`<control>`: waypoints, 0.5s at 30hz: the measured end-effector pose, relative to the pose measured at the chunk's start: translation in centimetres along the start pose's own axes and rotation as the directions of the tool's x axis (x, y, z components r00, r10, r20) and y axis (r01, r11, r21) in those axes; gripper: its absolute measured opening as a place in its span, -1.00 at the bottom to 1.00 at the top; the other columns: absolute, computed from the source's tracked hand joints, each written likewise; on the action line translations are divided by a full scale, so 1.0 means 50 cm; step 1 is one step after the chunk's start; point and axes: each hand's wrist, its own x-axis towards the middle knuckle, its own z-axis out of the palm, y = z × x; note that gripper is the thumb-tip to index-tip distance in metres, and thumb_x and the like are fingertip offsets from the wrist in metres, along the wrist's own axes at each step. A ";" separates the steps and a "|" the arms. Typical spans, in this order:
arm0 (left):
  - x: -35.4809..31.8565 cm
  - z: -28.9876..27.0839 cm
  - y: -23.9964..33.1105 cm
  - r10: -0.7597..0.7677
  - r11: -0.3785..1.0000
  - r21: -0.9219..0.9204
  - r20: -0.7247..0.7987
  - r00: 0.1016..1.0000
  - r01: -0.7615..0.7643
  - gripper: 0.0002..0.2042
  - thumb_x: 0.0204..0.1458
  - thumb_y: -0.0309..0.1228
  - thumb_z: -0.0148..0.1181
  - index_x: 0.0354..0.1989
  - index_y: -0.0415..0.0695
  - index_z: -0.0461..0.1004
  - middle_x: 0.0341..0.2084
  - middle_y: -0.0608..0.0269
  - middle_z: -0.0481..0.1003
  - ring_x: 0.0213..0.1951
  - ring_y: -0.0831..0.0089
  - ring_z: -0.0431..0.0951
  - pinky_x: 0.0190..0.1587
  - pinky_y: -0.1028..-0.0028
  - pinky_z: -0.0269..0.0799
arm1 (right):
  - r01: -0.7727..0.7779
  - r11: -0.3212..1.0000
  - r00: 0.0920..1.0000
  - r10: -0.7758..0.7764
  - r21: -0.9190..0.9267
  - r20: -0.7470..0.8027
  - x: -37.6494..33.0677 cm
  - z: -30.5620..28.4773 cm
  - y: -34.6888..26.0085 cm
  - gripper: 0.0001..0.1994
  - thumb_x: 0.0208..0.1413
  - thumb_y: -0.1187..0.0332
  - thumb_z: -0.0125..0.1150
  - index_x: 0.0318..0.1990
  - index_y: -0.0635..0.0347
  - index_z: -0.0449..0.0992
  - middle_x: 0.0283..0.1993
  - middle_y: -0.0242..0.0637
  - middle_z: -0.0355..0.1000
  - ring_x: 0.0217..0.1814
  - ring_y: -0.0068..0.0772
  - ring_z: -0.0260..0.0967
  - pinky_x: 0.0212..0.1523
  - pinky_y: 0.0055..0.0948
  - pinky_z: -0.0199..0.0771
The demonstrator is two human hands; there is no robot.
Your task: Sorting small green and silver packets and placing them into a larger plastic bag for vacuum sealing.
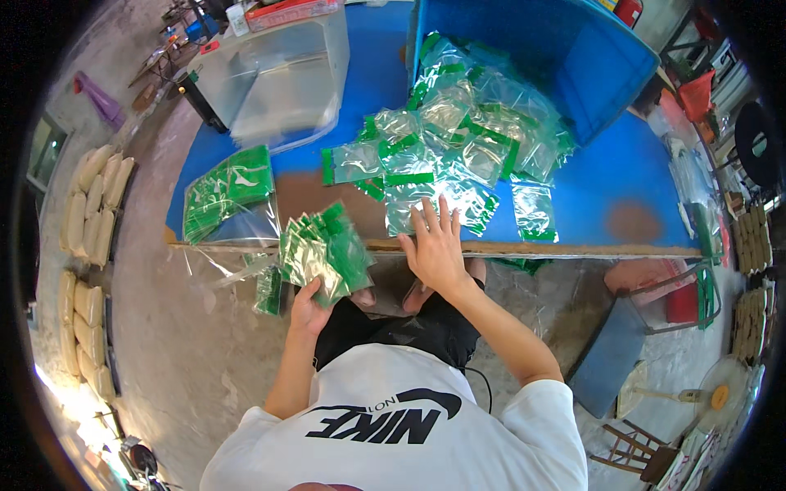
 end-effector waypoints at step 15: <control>0.029 -0.028 -0.048 -0.247 0.968 -0.020 0.055 0.967 0.248 -0.36 -0.01 -0.55 0.33 0.29 -0.17 0.26 0.13 0.18 0.44 0.18 0.23 0.45 0.30 0.11 0.30 | -0.050 0.781 0.996 -0.006 0.623 0.087 -0.034 0.010 0.072 -0.68 0.22 0.22 0.19 -0.23 0.40 0.46 -0.06 0.08 0.44 -0.05 0.13 0.41 -0.01 -0.07 0.40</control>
